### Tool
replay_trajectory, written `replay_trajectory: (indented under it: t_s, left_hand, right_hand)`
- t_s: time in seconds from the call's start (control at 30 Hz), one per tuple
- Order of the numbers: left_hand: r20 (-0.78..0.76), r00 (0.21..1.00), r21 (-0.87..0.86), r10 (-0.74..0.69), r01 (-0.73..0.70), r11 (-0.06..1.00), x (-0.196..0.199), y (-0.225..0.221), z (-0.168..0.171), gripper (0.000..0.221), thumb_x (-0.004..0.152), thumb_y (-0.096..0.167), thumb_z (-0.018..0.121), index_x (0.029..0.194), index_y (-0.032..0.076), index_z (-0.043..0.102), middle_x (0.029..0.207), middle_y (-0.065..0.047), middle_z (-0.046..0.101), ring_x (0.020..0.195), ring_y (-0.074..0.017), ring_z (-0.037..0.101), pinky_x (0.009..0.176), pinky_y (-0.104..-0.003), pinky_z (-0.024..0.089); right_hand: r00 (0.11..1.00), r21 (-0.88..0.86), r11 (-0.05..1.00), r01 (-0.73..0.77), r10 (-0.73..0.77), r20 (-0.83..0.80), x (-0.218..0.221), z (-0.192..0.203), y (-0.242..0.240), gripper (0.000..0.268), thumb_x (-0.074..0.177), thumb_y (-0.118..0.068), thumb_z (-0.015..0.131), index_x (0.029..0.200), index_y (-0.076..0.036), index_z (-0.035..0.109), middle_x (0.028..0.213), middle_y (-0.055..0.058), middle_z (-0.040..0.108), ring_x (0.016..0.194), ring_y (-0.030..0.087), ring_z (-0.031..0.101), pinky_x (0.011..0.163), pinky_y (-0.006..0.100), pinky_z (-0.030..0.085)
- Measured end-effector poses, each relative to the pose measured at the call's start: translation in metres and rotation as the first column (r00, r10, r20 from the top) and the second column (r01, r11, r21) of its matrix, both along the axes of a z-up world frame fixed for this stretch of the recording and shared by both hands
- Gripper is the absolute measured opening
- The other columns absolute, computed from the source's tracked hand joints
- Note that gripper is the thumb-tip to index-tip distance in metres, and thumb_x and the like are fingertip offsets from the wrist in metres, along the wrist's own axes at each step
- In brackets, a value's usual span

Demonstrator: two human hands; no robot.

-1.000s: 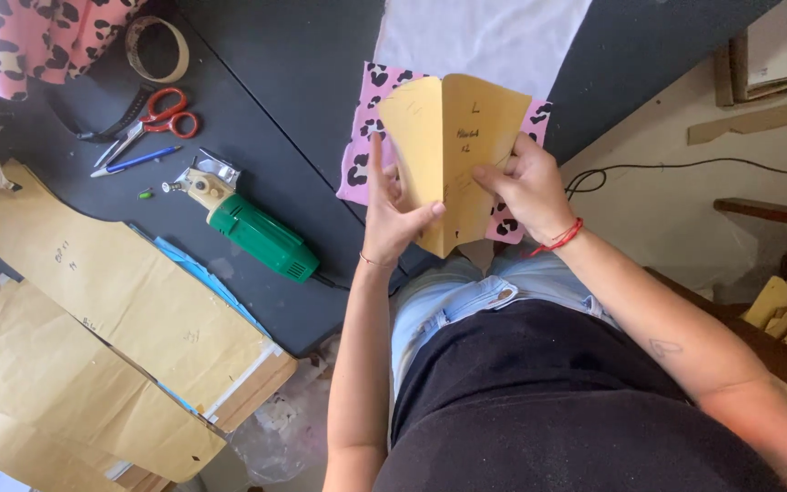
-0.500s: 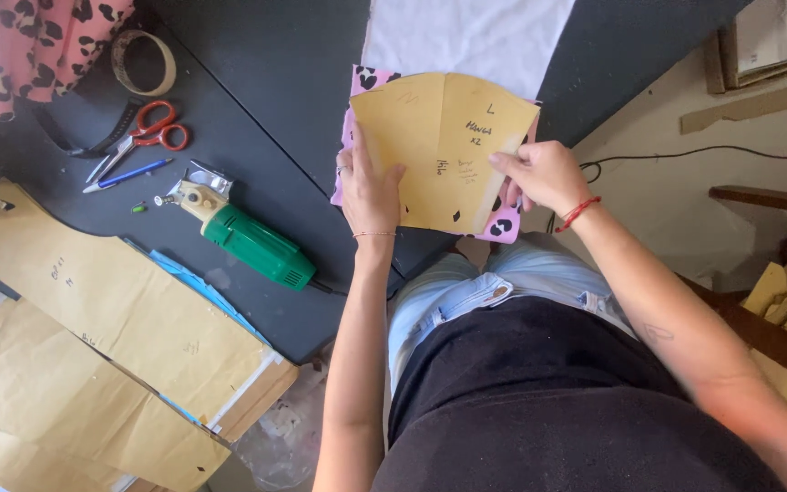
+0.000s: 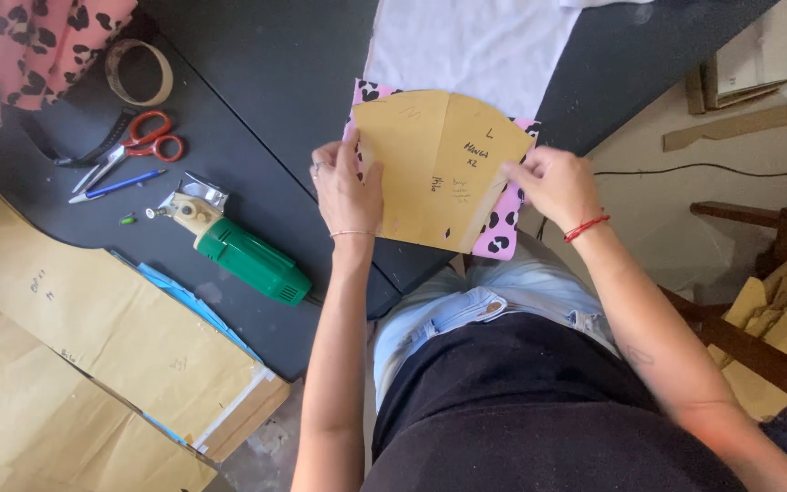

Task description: Organizing paper patterns and positioning them on fabric for cutting

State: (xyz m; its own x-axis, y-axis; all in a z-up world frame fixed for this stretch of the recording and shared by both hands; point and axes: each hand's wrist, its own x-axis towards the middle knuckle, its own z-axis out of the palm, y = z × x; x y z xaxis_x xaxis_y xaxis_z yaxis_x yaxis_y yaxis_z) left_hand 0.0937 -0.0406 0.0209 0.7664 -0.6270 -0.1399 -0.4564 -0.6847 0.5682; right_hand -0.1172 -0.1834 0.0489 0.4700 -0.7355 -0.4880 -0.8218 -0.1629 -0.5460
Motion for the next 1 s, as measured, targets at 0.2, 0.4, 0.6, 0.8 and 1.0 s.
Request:
replay_trajectory:
  t_s: [0.2, 0.4, 0.6, 0.8, 1.0]
  left_hand:
    - [-0.022, 0.997, -0.049, 0.078, -0.079, 0.996, 0.030, -0.024, 0.005, 0.029, 0.072, 0.014, 0.063, 0.098, 0.022, 0.054, 0.085, 0.001, 0.048, 0.082, -0.0222, 0.057, 0.075, -0.036, 0.047]
    - [-0.068, 0.983, 0.143, 0.168, -0.157, 0.977, 0.040, -0.041, -0.007, 0.015, 0.070, 0.033, 0.063, 0.081, 0.028, 0.053, 0.071, 0.010, 0.052, 0.077, -0.0136, 0.060, 0.071, -0.034, 0.048]
    - [-0.266, 0.947, -0.098, 0.183, -0.216, 0.972, 0.040, -0.049, 0.039, 0.002, 0.078, 0.016, 0.057, 0.079, 0.016, 0.056, 0.066, 0.001, 0.056, 0.069, -0.0149, 0.060, 0.069, -0.031, 0.046]
    - [-0.176, 0.967, 0.223, 0.183, -0.142, 0.964, 0.049, -0.060, 0.012, 0.015, 0.068, 0.022, 0.065, 0.081, 0.021, 0.058, 0.071, 0.004, 0.058, 0.075, -0.0172, 0.060, 0.070, -0.033, 0.047]
    - [-0.202, 0.961, 0.276, 0.186, -0.126, 0.953, 0.034, -0.055, 0.026, 0.011, 0.071, 0.019, 0.063, 0.079, 0.014, 0.056, 0.074, -0.001, 0.053, 0.078, -0.0230, 0.059, 0.073, -0.039, 0.047]
  right_hand:
    - [0.967, -0.285, 0.958, 0.024, 0.050, 0.249, -0.016, -0.021, -0.041, 0.020, 0.078, -0.009, 0.069, 0.096, -0.006, 0.060, 0.079, 0.006, 0.049, 0.064, 0.022, 0.058, 0.057, 0.027, 0.046]
    - [0.977, -0.210, 0.974, -0.084, 0.122, 0.175, -0.009, -0.028, -0.058, 0.011, 0.072, -0.014, 0.069, 0.080, -0.009, 0.064, 0.068, 0.005, 0.049, 0.063, 0.023, 0.057, 0.061, 0.031, 0.045]
    - [0.945, 0.187, 0.982, 0.005, -0.066, 0.320, -0.007, 0.022, -0.069, 0.011, 0.078, -0.010, 0.063, 0.085, -0.002, 0.061, 0.081, 0.012, 0.057, 0.070, 0.015, 0.057, 0.062, 0.026, 0.046]
    - [0.916, 0.402, 0.915, 0.023, -0.181, 0.359, -0.004, 0.029, -0.085, 0.010, 0.083, -0.004, 0.058, 0.090, 0.003, 0.055, 0.083, 0.016, 0.061, 0.074, 0.014, 0.058, 0.064, 0.026, 0.050]
    - [0.937, 0.446, 0.895, 0.000, -0.156, 0.311, -0.006, -0.002, -0.081, 0.016, 0.082, -0.002, 0.057, 0.096, 0.005, 0.052, 0.083, 0.019, 0.061, 0.069, 0.015, 0.059, 0.062, 0.023, 0.050]
